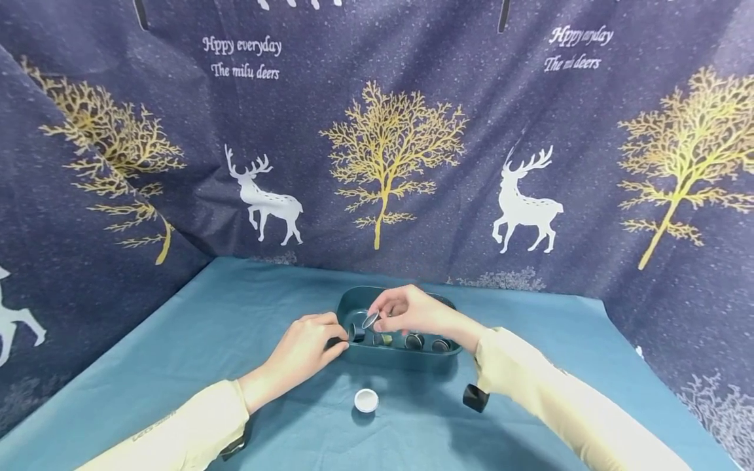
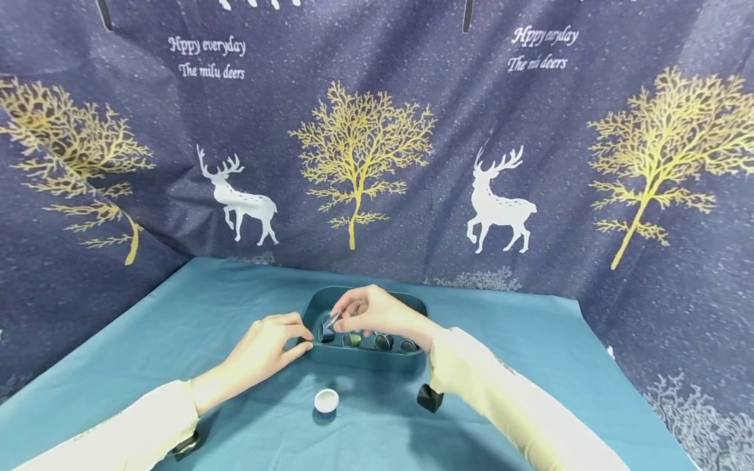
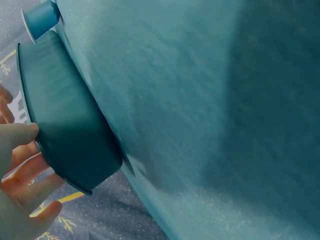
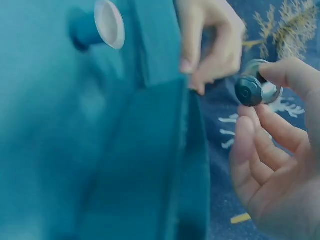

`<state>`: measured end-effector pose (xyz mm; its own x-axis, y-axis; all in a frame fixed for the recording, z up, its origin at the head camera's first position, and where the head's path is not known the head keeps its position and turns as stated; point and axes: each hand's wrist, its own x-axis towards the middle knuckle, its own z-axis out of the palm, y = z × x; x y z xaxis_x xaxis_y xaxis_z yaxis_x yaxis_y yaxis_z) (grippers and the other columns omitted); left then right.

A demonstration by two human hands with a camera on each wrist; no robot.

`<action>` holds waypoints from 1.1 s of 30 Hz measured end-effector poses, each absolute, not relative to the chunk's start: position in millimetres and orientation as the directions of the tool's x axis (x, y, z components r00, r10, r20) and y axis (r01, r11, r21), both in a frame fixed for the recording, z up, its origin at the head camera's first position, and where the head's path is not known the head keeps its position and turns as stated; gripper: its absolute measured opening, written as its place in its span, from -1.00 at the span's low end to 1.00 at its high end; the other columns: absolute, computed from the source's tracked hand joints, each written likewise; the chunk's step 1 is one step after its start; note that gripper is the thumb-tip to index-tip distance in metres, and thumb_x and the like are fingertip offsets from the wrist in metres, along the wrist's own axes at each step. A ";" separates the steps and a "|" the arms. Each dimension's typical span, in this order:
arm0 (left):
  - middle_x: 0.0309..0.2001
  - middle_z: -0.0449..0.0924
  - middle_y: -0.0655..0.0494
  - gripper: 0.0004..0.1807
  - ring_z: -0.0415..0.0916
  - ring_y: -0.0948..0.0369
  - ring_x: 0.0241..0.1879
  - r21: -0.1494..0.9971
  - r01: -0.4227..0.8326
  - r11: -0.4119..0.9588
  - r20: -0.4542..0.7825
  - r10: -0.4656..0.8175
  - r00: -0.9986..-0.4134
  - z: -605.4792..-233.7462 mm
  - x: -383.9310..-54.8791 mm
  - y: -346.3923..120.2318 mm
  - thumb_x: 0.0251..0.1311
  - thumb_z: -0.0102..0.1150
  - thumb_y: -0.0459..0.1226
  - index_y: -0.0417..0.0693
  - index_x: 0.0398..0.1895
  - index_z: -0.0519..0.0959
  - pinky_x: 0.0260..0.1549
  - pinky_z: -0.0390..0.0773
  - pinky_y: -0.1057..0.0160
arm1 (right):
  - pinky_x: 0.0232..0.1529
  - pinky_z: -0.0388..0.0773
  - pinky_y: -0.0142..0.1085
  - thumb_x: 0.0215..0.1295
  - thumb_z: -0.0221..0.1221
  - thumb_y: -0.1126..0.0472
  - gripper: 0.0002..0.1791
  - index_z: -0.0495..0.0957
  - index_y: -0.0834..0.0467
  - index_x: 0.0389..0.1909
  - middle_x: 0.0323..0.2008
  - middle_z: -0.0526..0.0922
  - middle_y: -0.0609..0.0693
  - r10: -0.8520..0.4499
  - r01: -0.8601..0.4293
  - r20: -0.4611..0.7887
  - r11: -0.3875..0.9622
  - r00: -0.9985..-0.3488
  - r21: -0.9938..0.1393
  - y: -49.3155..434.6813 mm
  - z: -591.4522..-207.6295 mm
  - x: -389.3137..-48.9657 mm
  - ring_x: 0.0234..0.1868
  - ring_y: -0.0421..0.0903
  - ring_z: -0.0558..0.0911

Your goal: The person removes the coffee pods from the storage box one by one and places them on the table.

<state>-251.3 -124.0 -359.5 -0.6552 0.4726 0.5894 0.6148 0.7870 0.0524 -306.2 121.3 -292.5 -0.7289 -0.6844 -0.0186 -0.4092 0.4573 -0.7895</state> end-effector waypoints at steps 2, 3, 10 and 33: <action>-0.40 0.58 0.32 -0.93 0.60 0.32 -0.39 0.053 0.620 0.783 0.594 0.474 -0.650 -359.6 -251.9 -123.7 0.09 0.44 -0.15 0.14 -0.36 0.76 -0.13 0.64 0.11 | -0.46 0.59 -0.12 0.26 0.31 0.14 -0.75 0.64 0.00 -0.04 -0.37 0.60 -0.10 -0.667 -0.406 0.004 0.449 -0.745 -0.796 124.0 -296.0 -296.0 -0.45 -0.13 0.59; -0.40 0.59 0.32 -0.93 0.60 0.32 -0.39 0.054 0.622 0.781 0.595 0.476 -0.648 -359.7 -252.2 -123.6 0.08 0.45 -0.15 0.14 -0.36 0.76 -0.13 0.64 0.11 | -0.48 0.58 -0.13 0.25 0.32 0.13 -0.75 0.64 -0.01 -0.05 -0.36 0.60 -0.11 -0.660 -0.410 0.019 0.444 -0.751 -0.796 125.7 -298.1 -291.1 -0.45 -0.09 0.60; -0.37 0.61 0.28 -0.93 0.62 0.29 -0.35 0.058 0.622 0.781 0.591 0.475 -0.652 -360.2 -251.8 -124.4 0.09 0.44 -0.16 0.13 -0.35 0.76 -0.12 0.64 0.09 | -0.56 0.58 -0.19 0.22 0.35 0.12 -0.74 0.62 -0.03 -0.06 -0.30 0.65 -0.04 -0.671 -0.489 0.102 0.419 -0.734 -0.765 136.6 -311.6 -264.1 -0.48 -0.04 0.63; -0.38 0.60 0.30 -0.92 0.61 0.30 -0.35 0.024 0.603 0.797 0.599 0.472 -0.647 -361.6 -252.1 -124.2 0.09 0.43 -0.13 0.16 -0.35 0.76 -0.06 0.63 0.07 | -0.26 0.63 -0.37 0.14 0.36 0.26 -0.71 0.58 -0.07 -0.14 -0.26 0.71 -0.10 -0.683 -0.570 0.169 0.419 -0.711 -0.706 152.9 -345.2 -236.9 -0.45 -0.28 0.66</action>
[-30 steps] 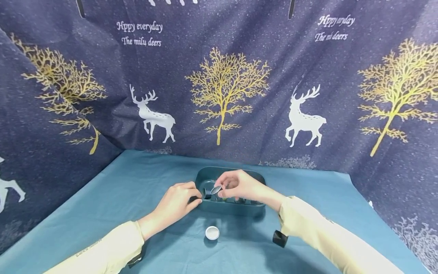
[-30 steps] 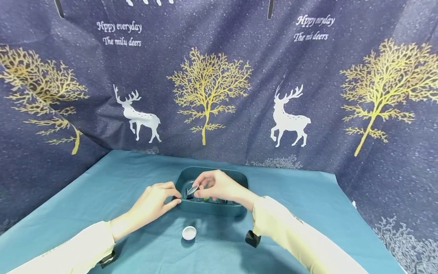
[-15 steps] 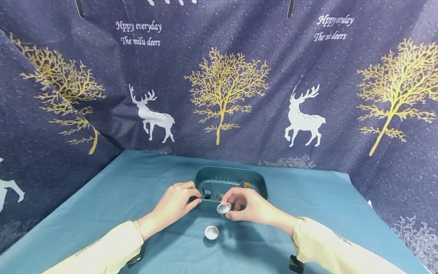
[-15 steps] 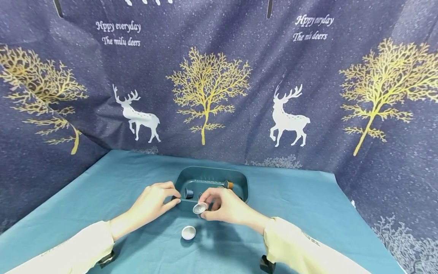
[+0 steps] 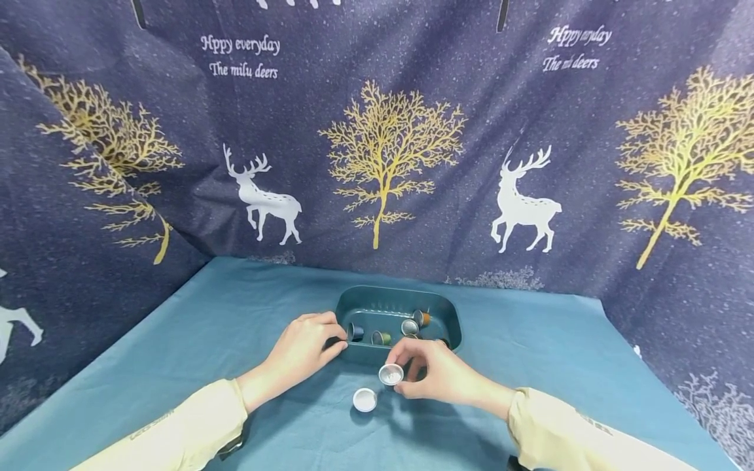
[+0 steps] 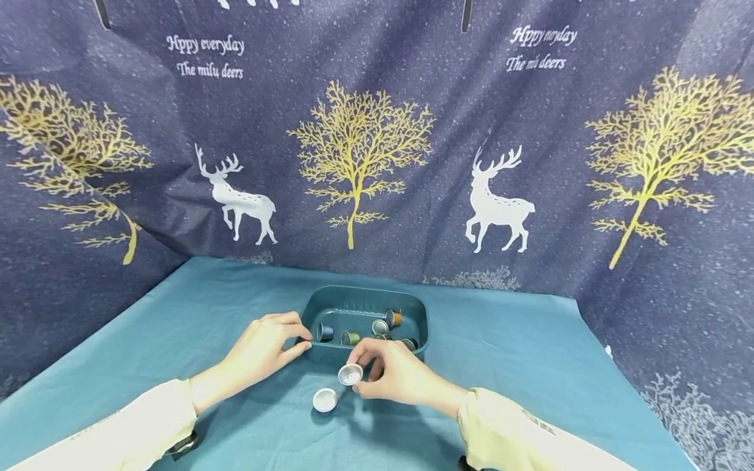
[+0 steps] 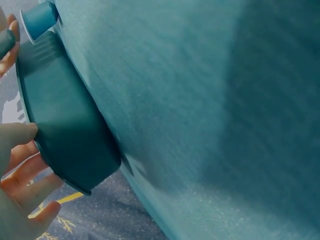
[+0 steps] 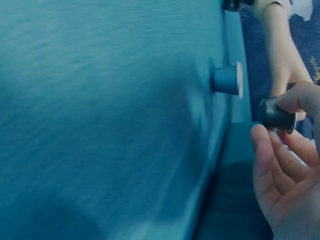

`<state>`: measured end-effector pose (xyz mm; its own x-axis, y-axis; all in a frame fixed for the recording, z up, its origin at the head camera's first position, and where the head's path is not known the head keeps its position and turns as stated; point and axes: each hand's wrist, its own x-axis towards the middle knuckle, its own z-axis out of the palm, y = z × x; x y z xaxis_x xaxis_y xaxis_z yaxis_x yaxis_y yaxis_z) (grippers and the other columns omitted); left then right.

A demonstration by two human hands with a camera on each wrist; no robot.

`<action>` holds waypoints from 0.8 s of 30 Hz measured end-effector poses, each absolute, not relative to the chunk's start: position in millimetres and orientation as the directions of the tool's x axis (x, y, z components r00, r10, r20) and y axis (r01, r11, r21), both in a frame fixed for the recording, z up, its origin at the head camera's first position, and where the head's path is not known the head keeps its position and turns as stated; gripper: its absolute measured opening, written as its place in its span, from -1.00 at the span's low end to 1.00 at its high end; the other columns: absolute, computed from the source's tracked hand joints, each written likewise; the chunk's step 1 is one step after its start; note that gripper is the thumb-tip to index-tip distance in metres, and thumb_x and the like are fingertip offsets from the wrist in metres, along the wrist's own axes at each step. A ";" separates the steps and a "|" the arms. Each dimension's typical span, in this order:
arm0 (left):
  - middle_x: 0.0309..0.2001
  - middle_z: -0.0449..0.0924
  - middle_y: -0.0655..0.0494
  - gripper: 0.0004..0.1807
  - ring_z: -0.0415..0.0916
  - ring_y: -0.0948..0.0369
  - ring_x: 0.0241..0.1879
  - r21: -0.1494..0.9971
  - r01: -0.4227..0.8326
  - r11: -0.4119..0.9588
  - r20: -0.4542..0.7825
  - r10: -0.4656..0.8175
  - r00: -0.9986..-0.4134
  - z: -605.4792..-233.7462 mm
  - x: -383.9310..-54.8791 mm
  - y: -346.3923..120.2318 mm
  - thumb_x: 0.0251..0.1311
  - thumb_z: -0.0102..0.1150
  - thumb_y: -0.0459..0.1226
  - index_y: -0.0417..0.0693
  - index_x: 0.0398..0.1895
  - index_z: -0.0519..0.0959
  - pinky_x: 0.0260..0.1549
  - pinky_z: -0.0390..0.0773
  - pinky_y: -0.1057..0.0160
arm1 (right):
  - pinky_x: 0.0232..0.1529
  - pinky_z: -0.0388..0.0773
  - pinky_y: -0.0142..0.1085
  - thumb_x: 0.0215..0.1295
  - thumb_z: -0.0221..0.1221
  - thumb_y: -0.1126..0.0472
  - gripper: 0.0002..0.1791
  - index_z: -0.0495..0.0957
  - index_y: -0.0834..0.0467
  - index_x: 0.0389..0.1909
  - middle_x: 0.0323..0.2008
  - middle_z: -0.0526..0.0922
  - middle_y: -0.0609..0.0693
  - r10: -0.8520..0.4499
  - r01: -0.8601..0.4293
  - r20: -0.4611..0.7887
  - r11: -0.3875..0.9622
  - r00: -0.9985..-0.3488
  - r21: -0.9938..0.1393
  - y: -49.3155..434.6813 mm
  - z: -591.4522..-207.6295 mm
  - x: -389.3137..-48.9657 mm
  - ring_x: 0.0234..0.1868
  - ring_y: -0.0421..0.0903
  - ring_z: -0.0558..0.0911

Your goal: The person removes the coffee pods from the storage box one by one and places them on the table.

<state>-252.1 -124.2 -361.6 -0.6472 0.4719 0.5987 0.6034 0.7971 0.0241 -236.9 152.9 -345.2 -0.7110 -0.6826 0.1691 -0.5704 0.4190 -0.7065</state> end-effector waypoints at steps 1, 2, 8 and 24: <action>-0.38 0.60 0.30 -0.92 0.61 0.30 -0.35 0.022 0.605 0.796 0.603 0.472 -0.643 -362.0 -252.5 -124.0 0.09 0.43 -0.13 0.16 -0.36 0.76 -0.06 0.63 0.07 | -0.26 0.63 -0.36 0.14 0.36 0.26 -0.71 0.58 -0.07 -0.14 -0.27 0.72 -0.10 -0.684 -0.575 0.172 0.420 -0.709 -0.702 153.6 -346.5 -235.6 -0.45 -0.29 0.66; -0.38 0.60 0.30 -0.92 0.61 0.31 -0.36 0.018 0.605 0.796 0.608 0.472 -0.639 -362.3 -252.7 -123.9 0.08 0.44 -0.13 0.16 -0.36 0.75 -0.06 0.63 0.08 | -0.26 0.63 -0.35 0.14 0.36 0.27 -0.70 0.57 -0.07 -0.14 -0.27 0.72 -0.11 -0.687 -0.582 0.175 0.419 -0.705 -0.697 154.5 -347.9 -234.4 -0.45 -0.30 0.66; -0.40 0.58 0.31 -0.92 0.59 0.32 -0.39 -0.002 0.606 0.796 0.625 0.474 -0.620 -362.6 -253.3 -124.0 0.06 0.46 -0.13 0.16 -0.37 0.75 -0.06 0.63 0.10 | -0.44 0.59 -0.40 0.10 0.33 0.34 -0.66 0.53 -0.05 -0.14 -0.27 0.70 -0.10 -0.731 -0.619 0.177 0.393 -0.659 -0.680 161.2 -356.0 -228.1 -0.44 -0.36 0.62; -0.38 0.60 0.29 -0.94 0.61 0.31 -0.36 0.028 0.607 0.794 0.595 0.475 -0.649 -361.3 -251.7 -123.9 0.11 0.42 -0.13 0.17 -0.35 0.75 -0.02 0.63 0.07 | -0.45 0.56 -0.47 0.09 0.37 0.27 -0.65 0.49 -0.07 -0.16 -0.33 0.65 -0.14 -0.738 -0.626 0.158 0.416 -0.656 -0.660 167.8 -377.0 -225.7 -0.54 -0.43 0.54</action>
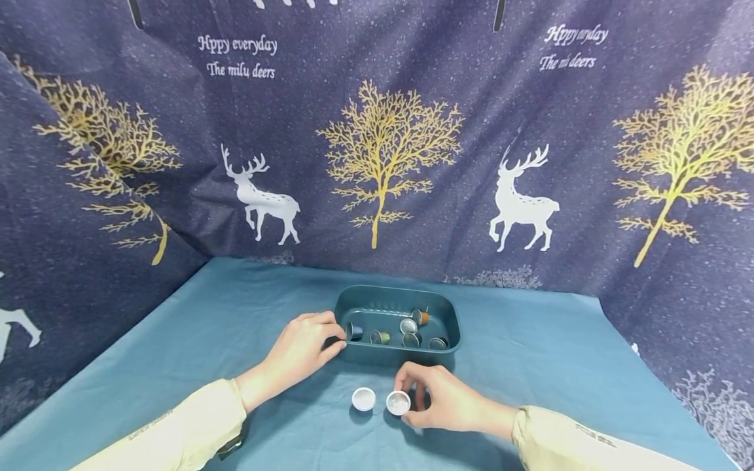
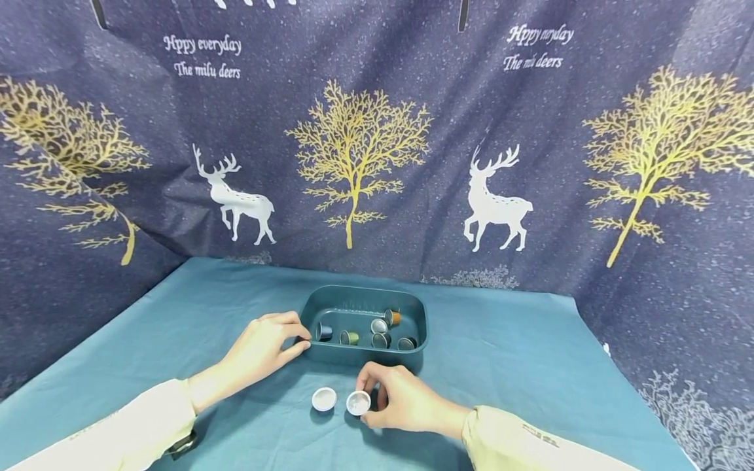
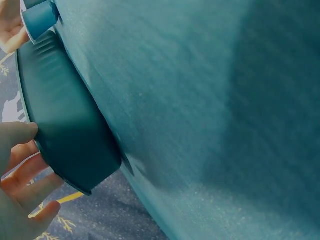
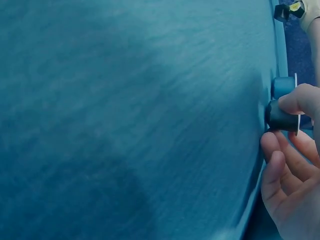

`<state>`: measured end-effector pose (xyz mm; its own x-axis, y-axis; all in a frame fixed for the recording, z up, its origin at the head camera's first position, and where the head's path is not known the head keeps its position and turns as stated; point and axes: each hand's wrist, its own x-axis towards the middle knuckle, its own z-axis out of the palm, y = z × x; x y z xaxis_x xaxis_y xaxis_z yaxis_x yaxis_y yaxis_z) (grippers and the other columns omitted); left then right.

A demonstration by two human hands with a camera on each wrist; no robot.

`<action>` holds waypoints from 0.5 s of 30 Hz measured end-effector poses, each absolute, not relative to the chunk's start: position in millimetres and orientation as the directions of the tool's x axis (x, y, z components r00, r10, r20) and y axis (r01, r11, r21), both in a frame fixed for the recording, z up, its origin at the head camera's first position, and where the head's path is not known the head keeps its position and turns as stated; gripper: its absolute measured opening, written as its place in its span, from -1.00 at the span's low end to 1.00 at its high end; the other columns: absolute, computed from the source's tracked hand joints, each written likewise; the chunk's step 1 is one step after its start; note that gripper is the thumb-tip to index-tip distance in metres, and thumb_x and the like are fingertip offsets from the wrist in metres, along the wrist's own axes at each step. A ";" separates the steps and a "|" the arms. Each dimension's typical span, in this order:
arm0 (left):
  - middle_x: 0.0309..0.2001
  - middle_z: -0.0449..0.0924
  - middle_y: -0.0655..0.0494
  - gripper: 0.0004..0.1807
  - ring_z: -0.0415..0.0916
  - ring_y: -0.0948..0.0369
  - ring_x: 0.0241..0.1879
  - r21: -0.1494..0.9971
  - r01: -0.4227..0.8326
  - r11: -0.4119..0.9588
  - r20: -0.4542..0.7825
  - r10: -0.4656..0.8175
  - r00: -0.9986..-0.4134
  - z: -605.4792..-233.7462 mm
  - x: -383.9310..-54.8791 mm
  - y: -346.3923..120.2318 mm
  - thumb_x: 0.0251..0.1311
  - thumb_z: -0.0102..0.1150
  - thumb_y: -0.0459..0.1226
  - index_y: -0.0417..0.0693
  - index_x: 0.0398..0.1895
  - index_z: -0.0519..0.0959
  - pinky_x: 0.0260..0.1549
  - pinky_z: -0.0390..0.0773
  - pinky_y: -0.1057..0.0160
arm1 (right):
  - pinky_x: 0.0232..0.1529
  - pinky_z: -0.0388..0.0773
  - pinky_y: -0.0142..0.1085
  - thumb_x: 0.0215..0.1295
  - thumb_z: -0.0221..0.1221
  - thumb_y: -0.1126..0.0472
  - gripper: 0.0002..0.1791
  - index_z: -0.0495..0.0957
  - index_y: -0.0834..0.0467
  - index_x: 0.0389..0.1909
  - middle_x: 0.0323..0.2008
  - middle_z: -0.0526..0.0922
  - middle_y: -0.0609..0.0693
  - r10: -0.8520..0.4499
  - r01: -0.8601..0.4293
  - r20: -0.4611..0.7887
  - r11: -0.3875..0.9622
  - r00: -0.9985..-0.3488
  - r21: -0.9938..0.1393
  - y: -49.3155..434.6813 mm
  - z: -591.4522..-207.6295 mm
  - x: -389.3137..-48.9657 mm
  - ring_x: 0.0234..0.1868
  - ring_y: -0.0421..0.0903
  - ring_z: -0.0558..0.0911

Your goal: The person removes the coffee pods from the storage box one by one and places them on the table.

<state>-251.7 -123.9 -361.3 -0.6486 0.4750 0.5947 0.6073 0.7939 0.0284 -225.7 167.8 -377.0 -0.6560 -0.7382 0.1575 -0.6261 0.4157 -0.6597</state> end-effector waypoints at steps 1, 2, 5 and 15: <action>-0.38 0.59 0.29 -0.94 0.61 0.31 -0.36 0.027 0.607 0.794 0.594 0.475 -0.649 -361.1 -251.6 -123.8 0.11 0.42 -0.13 0.17 -0.35 0.75 -0.02 0.63 0.07 | -0.45 0.56 -0.46 0.09 0.37 0.28 -0.65 0.49 -0.07 -0.16 -0.33 0.65 -0.15 -0.734 -0.622 0.155 0.421 -0.662 -0.661 167.9 -377.6 -225.8 -0.54 -0.43 0.54; -0.38 0.59 0.28 -0.93 0.61 0.30 -0.36 0.027 0.606 0.795 0.595 0.475 -0.649 -361.1 -251.8 -123.8 0.10 0.42 -0.13 0.17 -0.35 0.75 -0.02 0.63 0.07 | -0.45 0.56 -0.46 0.09 0.36 0.28 -0.65 0.49 -0.07 -0.15 -0.32 0.65 -0.16 -0.730 -0.617 0.153 0.424 -0.666 -0.663 167.9 -377.9 -225.9 -0.55 -0.43 0.54; -0.39 0.58 0.29 -0.92 0.60 0.31 -0.37 0.021 0.608 0.794 0.603 0.475 -0.641 -360.9 -252.2 -123.8 0.08 0.44 -0.14 0.15 -0.36 0.75 -0.02 0.62 0.08 | -0.45 0.56 -0.46 0.10 0.36 0.27 -0.65 0.49 -0.07 -0.15 -0.31 0.65 -0.16 -0.725 -0.613 0.154 0.427 -0.672 -0.665 168.0 -379.1 -226.1 -0.55 -0.42 0.54; -0.38 0.59 0.27 -0.94 0.60 0.30 -0.36 0.031 0.612 0.790 0.594 0.478 -0.647 -361.6 -252.2 -123.8 0.11 0.42 -0.14 0.16 -0.35 0.75 -0.01 0.62 0.08 | -0.43 0.54 -0.47 0.08 0.42 0.19 -0.64 0.49 -0.07 -0.15 -0.40 0.66 -0.09 -0.710 -0.607 0.159 0.437 -0.686 -0.664 169.7 -379.8 -222.6 -0.53 -0.42 0.55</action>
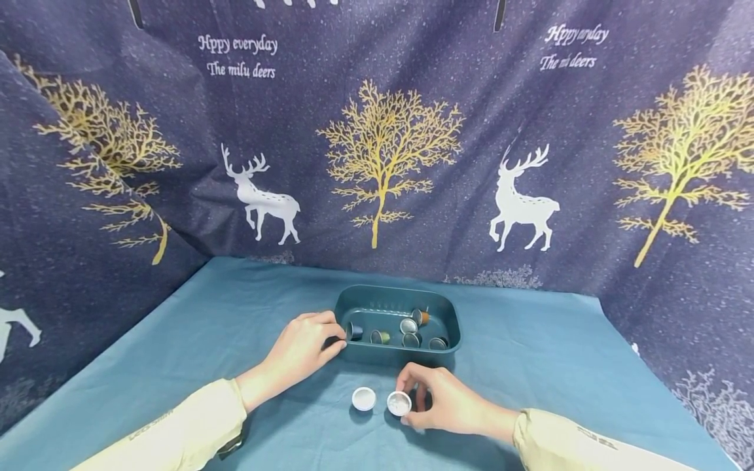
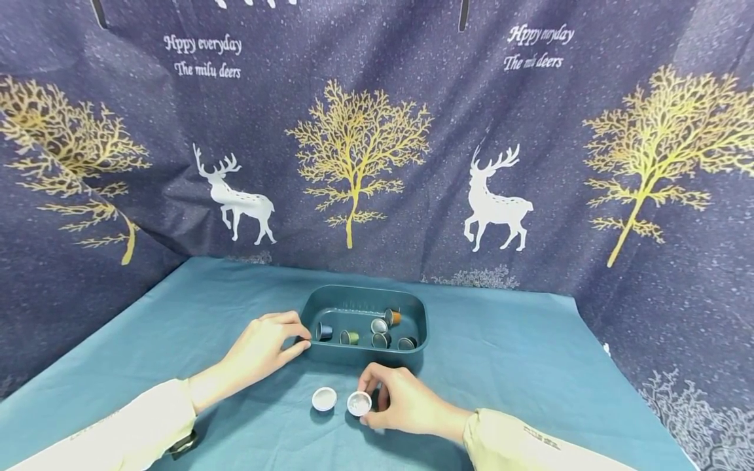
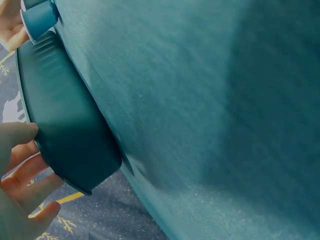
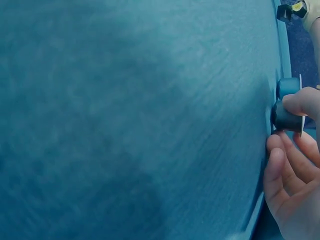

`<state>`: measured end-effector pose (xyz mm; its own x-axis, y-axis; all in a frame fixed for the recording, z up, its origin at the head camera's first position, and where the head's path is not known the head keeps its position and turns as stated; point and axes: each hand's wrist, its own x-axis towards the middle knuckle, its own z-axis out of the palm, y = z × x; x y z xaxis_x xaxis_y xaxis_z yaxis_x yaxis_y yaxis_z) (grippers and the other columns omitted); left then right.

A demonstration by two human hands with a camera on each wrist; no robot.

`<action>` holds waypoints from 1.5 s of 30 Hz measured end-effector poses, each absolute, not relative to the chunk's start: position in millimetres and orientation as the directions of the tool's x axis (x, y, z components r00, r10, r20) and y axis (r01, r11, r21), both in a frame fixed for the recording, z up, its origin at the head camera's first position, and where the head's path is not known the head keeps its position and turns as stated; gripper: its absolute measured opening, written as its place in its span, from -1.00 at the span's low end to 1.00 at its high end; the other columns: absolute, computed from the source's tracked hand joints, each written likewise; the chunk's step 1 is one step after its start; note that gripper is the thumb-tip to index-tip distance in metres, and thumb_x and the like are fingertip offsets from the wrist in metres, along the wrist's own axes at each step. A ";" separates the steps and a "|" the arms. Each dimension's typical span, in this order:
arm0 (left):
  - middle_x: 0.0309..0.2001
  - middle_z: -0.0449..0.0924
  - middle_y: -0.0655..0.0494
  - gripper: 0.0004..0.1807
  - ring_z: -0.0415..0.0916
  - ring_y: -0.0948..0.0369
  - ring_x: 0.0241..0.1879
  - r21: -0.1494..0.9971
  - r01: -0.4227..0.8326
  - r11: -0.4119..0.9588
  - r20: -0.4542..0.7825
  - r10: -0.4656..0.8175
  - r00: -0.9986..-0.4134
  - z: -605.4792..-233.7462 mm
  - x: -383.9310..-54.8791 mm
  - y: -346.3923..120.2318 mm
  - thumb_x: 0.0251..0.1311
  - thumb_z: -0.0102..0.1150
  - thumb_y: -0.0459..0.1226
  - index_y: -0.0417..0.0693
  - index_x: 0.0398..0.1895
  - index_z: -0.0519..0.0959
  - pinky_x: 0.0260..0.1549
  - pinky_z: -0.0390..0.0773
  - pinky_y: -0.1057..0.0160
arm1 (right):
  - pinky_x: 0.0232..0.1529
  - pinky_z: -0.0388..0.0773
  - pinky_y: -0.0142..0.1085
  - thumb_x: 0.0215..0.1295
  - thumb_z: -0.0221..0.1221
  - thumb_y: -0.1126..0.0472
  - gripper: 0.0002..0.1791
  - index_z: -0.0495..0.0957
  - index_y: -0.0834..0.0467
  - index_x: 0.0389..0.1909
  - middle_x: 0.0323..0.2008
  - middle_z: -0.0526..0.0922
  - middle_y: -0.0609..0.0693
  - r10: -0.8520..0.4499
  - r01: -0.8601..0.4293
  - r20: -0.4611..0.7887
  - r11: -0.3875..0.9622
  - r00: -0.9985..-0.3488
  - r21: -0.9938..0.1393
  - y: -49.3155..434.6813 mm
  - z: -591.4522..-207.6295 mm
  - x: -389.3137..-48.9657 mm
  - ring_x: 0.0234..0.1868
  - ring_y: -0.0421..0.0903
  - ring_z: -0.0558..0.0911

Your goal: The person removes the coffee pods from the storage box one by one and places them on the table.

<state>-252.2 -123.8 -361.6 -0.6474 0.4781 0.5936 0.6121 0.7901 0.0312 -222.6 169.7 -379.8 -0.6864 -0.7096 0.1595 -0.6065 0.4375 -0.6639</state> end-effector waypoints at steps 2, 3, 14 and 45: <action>-0.38 0.59 0.27 -0.93 0.60 0.30 -0.37 0.029 0.610 0.792 0.593 0.478 -0.648 -361.8 -252.3 -123.5 0.11 0.42 -0.13 0.16 -0.35 0.75 -0.01 0.62 0.08 | -0.43 0.54 -0.47 0.08 0.42 0.18 -0.64 0.49 -0.07 -0.15 -0.41 0.66 -0.10 -0.707 -0.605 0.163 0.436 -0.688 -0.666 169.9 -380.2 -221.8 -0.53 -0.42 0.55; -0.38 0.60 0.26 -0.93 0.60 0.30 -0.37 0.025 0.610 0.792 0.595 0.478 -0.646 -361.8 -252.3 -123.3 0.11 0.42 -0.13 0.16 -0.35 0.75 -0.01 0.62 0.08 | -0.44 0.54 -0.47 0.08 0.43 0.17 -0.64 0.49 -0.08 -0.15 -0.42 0.65 -0.12 -0.705 -0.603 0.161 0.438 -0.691 -0.667 170.2 -380.5 -221.6 -0.53 -0.42 0.55; -0.39 0.59 0.27 -0.93 0.59 0.30 -0.38 0.019 0.613 0.790 0.609 0.477 -0.634 -361.5 -253.6 -122.4 0.10 0.43 -0.14 0.16 -0.36 0.75 0.00 0.62 0.07 | -0.42 0.56 -0.45 0.10 0.43 0.06 -0.52 0.49 -0.05 0.03 -0.29 0.66 -0.14 -0.689 -0.579 0.142 0.458 -0.711 -0.674 173.2 -383.3 -221.0 -0.53 -0.40 0.55; -0.41 0.57 0.31 -0.93 0.58 0.34 -0.39 -0.001 0.619 0.786 0.608 0.492 -0.623 -361.0 -252.1 -124.2 0.08 0.44 -0.12 0.17 -0.37 0.75 -0.03 0.63 0.10 | -0.34 0.60 -0.40 0.12 0.43 0.00 -0.24 0.34 0.00 0.33 -0.14 0.66 -0.08 -0.717 -0.524 0.059 0.447 -0.695 -0.725 179.1 -378.4 -221.5 -0.44 -0.35 0.60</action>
<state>-252.1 -124.2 -361.0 -0.6233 0.4917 0.6081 0.6185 0.7858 -0.0015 -221.5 179.1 -378.4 -0.6946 -0.7169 0.0594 -0.5235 0.4471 -0.7253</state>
